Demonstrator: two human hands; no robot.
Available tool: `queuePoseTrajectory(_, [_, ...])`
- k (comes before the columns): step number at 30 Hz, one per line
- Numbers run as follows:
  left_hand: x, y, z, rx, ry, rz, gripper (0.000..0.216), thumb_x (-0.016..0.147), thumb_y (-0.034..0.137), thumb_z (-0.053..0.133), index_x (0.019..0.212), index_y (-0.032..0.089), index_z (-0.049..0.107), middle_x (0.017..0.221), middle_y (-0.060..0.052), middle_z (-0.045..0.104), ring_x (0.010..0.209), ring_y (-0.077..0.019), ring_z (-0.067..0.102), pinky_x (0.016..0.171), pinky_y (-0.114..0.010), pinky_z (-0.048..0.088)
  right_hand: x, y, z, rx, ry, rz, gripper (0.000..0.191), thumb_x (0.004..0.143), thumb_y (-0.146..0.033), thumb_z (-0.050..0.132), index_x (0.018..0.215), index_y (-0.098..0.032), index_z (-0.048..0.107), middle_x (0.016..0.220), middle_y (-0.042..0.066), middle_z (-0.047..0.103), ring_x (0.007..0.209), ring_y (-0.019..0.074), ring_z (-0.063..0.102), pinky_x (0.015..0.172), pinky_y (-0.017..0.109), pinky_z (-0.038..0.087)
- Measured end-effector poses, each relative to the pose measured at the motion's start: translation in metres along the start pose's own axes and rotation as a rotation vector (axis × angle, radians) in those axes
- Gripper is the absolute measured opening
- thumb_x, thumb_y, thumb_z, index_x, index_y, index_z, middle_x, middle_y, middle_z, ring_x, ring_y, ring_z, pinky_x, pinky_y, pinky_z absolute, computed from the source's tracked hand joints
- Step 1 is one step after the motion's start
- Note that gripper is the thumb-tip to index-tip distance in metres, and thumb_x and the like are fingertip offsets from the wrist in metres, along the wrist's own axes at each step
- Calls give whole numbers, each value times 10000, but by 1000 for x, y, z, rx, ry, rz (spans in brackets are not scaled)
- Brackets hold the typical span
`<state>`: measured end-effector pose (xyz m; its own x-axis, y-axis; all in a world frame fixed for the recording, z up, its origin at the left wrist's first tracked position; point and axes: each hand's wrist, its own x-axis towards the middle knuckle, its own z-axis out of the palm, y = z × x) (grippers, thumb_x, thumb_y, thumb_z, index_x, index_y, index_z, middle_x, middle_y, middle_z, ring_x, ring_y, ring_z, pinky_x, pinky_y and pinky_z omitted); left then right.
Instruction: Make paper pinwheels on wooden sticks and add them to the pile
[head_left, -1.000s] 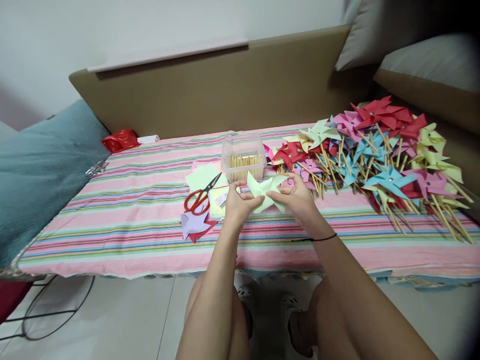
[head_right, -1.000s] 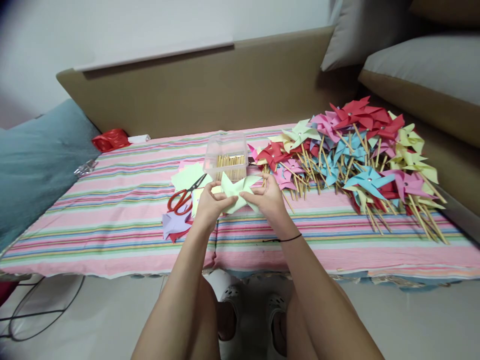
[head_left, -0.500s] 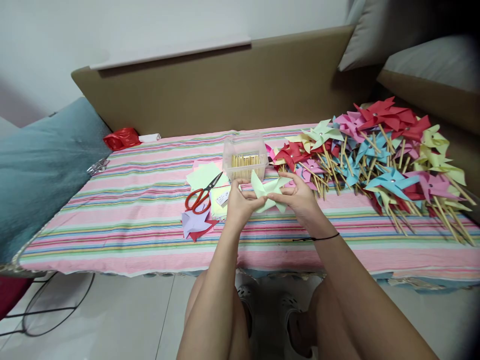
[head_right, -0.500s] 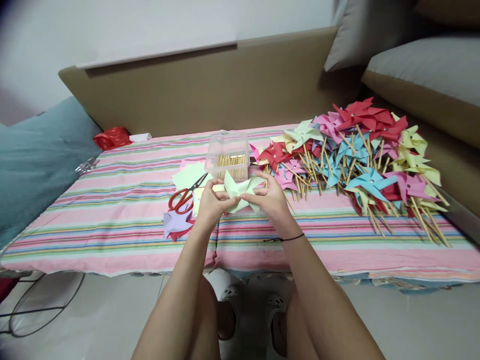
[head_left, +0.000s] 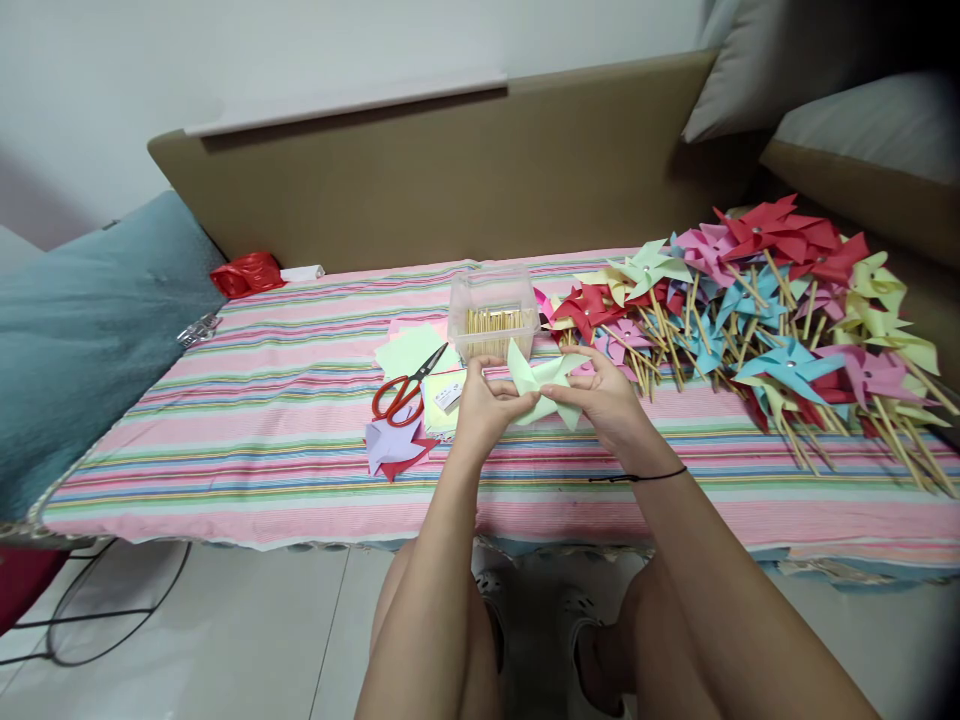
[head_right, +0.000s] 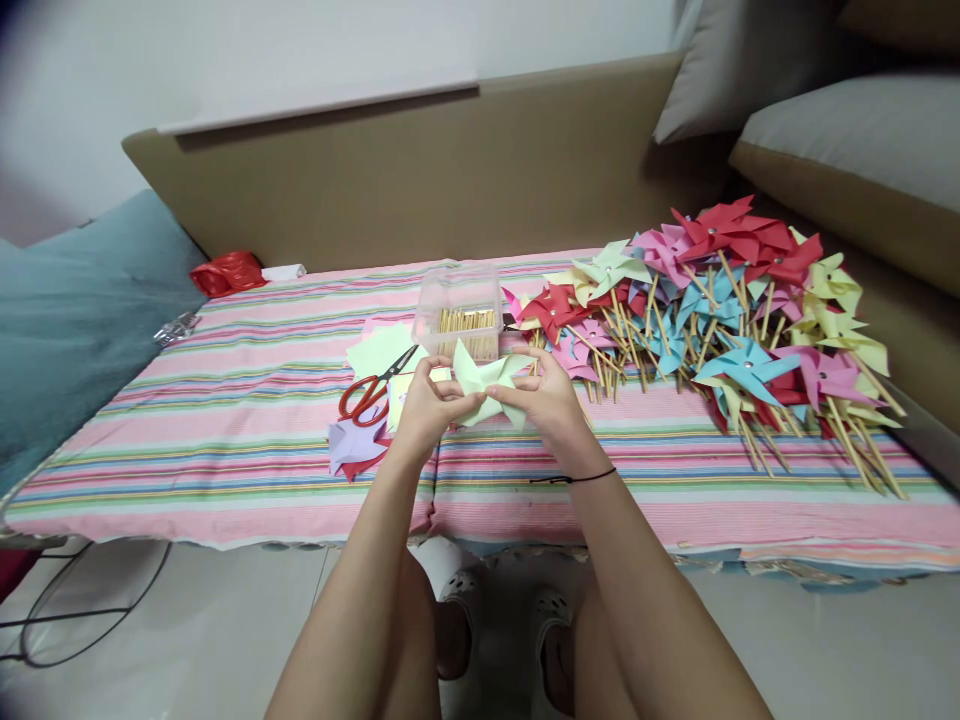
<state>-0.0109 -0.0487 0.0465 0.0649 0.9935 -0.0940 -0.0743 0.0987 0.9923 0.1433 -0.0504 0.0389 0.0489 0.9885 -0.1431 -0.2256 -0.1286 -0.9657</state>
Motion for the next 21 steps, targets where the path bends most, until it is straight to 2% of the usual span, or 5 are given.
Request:
queuePoseTrajectory(7, [-1, 2, -1, -68, -6, -10, 655, 570, 300, 814, 1068, 220, 398, 645, 35, 681, 532, -140, 630, 562, -244, 489, 1, 1, -3, -10, -9, -15, 801, 455, -332, 904, 1140, -215, 508, 645, -16, 700, 565, 191, 668, 492, 266, 508])
queuePoseTrajectory(13, [-3, 5, 1, -45, 43, -7, 725, 516, 289, 829, 1095, 216, 398, 584, 46, 656, 513, -158, 629, 538, -238, 475, -1, 0, -3, -17, -29, 5, 782, 470, -325, 898, 1142, -234, 509, 663, -9, 705, 608, 218, 690, 529, 304, 535])
queuePoseTrajectory(21, [0, -1, 5, 25, 135, 45, 661, 544, 209, 780, 1053, 234, 360, 541, 77, 629, 492, -167, 629, 521, -244, 480, 1, 2, -2, -47, -21, -26, 790, 485, -342, 883, 1155, -253, 474, 626, -34, 672, 602, 219, 678, 540, 316, 530])
